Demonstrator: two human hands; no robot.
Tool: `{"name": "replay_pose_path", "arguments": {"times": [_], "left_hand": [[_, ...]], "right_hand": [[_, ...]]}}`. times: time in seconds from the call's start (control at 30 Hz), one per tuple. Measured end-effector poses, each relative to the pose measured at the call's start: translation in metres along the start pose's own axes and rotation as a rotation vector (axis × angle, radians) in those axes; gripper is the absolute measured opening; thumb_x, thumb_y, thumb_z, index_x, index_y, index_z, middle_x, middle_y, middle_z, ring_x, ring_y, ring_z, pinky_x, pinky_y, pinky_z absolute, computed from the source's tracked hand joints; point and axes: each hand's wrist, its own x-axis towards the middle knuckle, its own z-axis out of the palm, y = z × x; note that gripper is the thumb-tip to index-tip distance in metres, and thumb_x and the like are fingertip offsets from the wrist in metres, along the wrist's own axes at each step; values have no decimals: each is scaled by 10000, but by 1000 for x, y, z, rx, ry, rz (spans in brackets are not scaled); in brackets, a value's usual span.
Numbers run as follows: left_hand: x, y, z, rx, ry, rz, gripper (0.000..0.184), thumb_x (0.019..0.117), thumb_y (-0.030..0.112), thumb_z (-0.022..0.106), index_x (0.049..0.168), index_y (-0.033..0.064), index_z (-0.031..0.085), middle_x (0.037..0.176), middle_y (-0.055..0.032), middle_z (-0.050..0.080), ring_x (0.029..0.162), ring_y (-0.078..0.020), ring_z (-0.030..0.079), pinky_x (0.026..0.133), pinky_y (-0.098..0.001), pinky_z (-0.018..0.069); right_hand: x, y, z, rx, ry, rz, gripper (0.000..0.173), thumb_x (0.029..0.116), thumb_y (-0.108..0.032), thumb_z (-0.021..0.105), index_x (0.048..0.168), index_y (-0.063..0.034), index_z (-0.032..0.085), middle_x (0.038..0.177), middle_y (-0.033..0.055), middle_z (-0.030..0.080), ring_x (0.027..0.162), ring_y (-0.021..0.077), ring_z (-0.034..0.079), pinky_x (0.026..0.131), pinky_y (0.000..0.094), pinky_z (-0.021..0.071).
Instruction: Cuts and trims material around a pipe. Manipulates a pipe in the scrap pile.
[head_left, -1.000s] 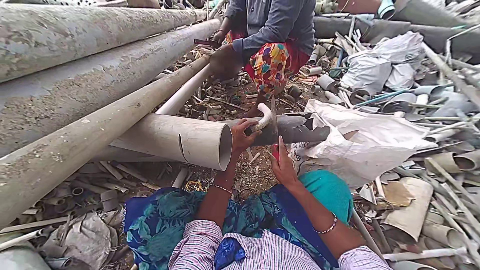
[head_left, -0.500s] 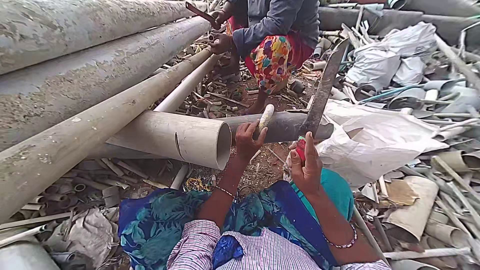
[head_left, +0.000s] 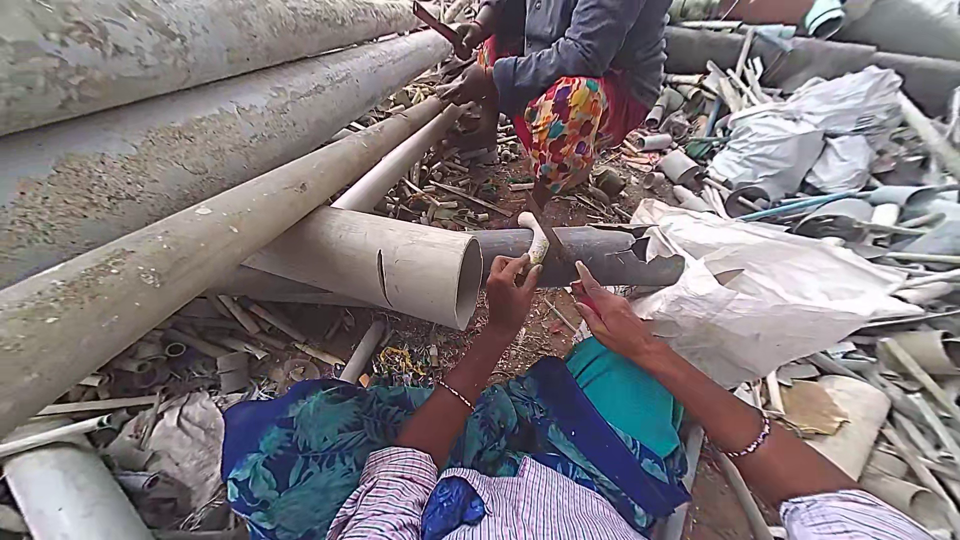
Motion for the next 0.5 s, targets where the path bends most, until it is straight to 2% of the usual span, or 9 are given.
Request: {"name": "replay_pose_path", "arguments": {"times": [0.1,0.13,0.17,0.23,0.27,0.3,0.4,0.43,0.5], "left_hand": [[0,0,-3,1,-14,4,269,910,110,767,1132,-41,739,1011,-191,634,801,-215,631,707,-306,545],[-1,0,-5,5,-32,8,276,912,109,764,1143,-39,734,1010,-187,623,787,-211,622,694,-302,540],[-1,0,-7,11,-49,12,279,915,109,763,1150,-39,730,1008,-186,619,778,-212,617,685,-304,538],[2,3,-9,31,-67,12,269,919,110,761,1143,-37,735,1004,-195,630,789,-233,628,700,-335,546],[4,3,-10,43,-72,14,265,925,116,756,1140,-38,737,1002,-197,634,790,-237,633,704,-344,551],[9,4,-9,45,-64,17,264,927,122,754,1135,-40,742,999,-199,646,802,-249,641,718,-361,555],[6,2,-8,66,-60,45,265,923,126,754,1128,-43,741,991,-198,645,808,-263,646,719,-373,561],[5,2,-9,76,-64,58,267,923,119,752,1130,-47,737,997,-206,641,816,-271,648,723,-379,561],[5,2,-11,92,-82,61,263,919,110,759,1129,-48,733,1009,-215,640,825,-274,652,732,-376,567]], "right_hand": [[3,-23,-10,12,265,-132,618,1026,-121,487,1561,101,269,1094,289,672,827,256,674,754,344,560],[5,-24,-9,8,281,-140,625,1034,-116,485,1565,103,240,1081,283,656,815,239,664,745,335,561],[7,-19,-4,-6,233,-119,627,1031,-104,481,1572,92,234,1077,280,658,824,284,680,742,391,574],[14,-3,2,-4,-5,-8,634,1023,-65,471,1603,21,231,1151,293,670,961,427,694,844,556,546],[16,-1,3,-1,-40,9,631,1021,-61,468,1604,12,240,1187,291,665,1021,441,685,893,571,530],[22,-3,-3,-7,8,-20,631,1015,-73,472,1599,21,252,1226,275,666,1060,403,685,930,523,531],[25,-19,-10,-19,323,-159,633,1026,-104,487,1560,119,231,1088,289,653,840,237,658,789,328,552],[26,-17,-5,-30,342,-172,636,1036,-109,488,1554,135,211,1055,289,640,826,233,657,786,320,556],[26,-4,10,4,156,-85,641,1009,-56,505,1578,82,242,1044,306,674,847,383,700,790,501,565]]}}
